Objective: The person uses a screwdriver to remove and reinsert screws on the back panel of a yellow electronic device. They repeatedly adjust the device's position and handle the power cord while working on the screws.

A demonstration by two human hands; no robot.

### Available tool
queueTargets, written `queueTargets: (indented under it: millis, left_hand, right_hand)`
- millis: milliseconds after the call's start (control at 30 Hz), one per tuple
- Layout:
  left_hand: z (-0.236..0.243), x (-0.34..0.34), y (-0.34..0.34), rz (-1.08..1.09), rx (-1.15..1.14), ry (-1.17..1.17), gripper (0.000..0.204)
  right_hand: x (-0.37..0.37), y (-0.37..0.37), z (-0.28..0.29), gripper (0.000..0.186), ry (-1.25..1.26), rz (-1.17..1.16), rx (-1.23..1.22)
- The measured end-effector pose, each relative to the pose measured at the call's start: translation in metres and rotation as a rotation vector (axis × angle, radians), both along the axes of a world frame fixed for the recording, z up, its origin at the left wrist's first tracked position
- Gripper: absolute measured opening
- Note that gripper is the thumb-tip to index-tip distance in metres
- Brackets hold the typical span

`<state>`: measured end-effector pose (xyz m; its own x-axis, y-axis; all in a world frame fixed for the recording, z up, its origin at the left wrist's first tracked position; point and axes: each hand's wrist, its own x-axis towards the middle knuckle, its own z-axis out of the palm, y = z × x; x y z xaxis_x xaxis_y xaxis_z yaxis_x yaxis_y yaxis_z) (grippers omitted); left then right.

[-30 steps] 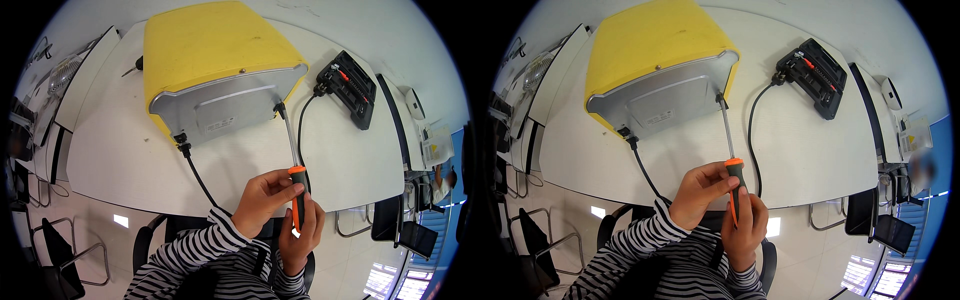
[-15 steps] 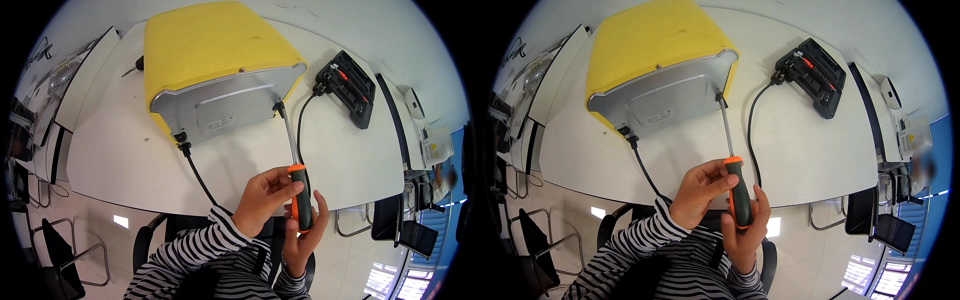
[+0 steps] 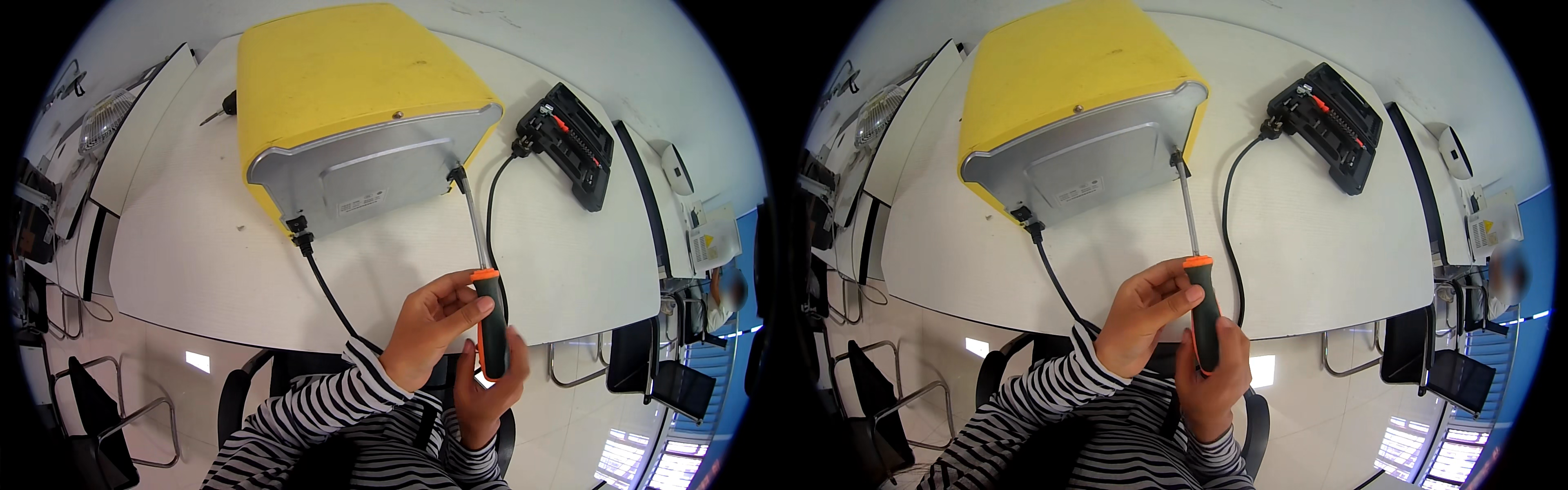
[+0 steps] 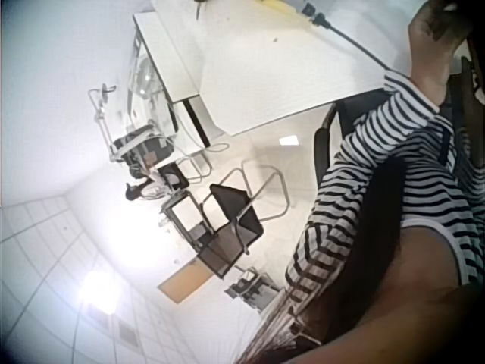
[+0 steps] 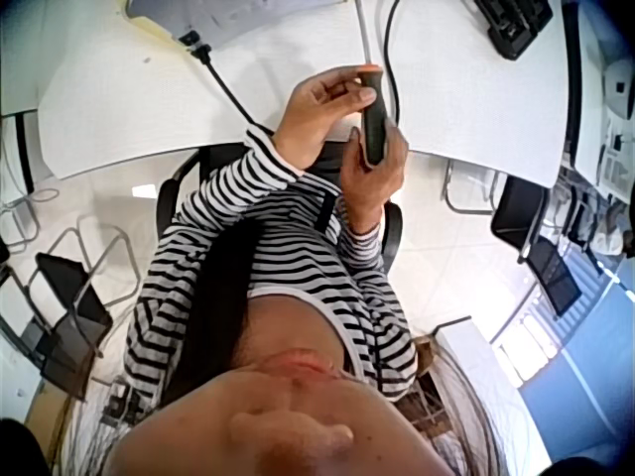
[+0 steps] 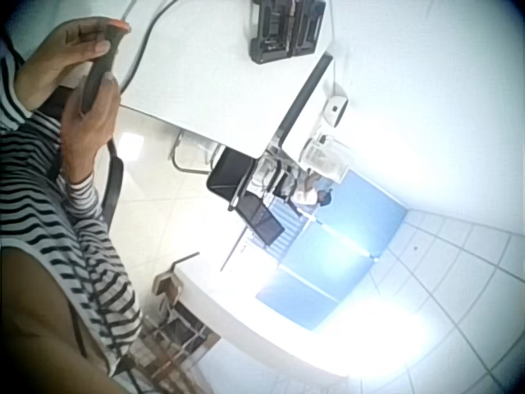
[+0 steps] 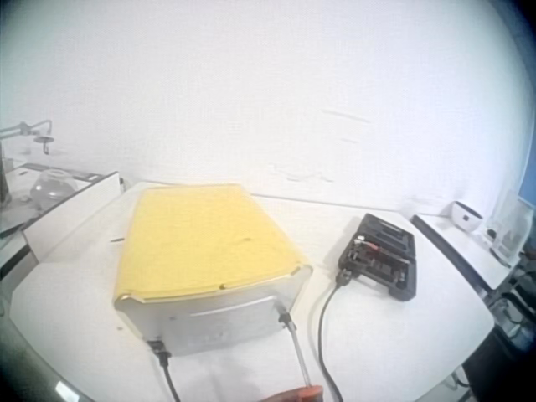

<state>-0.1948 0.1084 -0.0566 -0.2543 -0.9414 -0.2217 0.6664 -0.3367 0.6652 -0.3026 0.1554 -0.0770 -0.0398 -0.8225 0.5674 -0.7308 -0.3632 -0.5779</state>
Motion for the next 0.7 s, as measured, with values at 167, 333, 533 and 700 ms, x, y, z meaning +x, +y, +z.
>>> queueTargets:
  millis: [167, 333, 533, 700]
  left_hand:
    - [-0.001, -0.004, 0.001, 0.061, -0.015, -0.028, 0.035]
    - [-0.007, -0.001, 0.001, -0.074, -0.085, -0.014, 0.035]
    - [0.0, 0.001, 0.0, -0.175, 0.023, 0.035, 0.033]
    - [-0.009, -0.004, -0.002, -0.047, -0.056, -0.046, 0.028]
  right_hand:
    - [0.001, -0.001, 0.008, 0.042, -0.455, 0.127, 0.264]
    - [-0.003, 0.0, 0.015, 0.055, -1.278, 0.371, 0.834]
    - [0.002, 0.003, 0.01, 0.05, -1.025, 0.241, 0.552]
    - [-0.002, -0.001, 0.001, 0.041, 0.141, -0.005, -0.027]
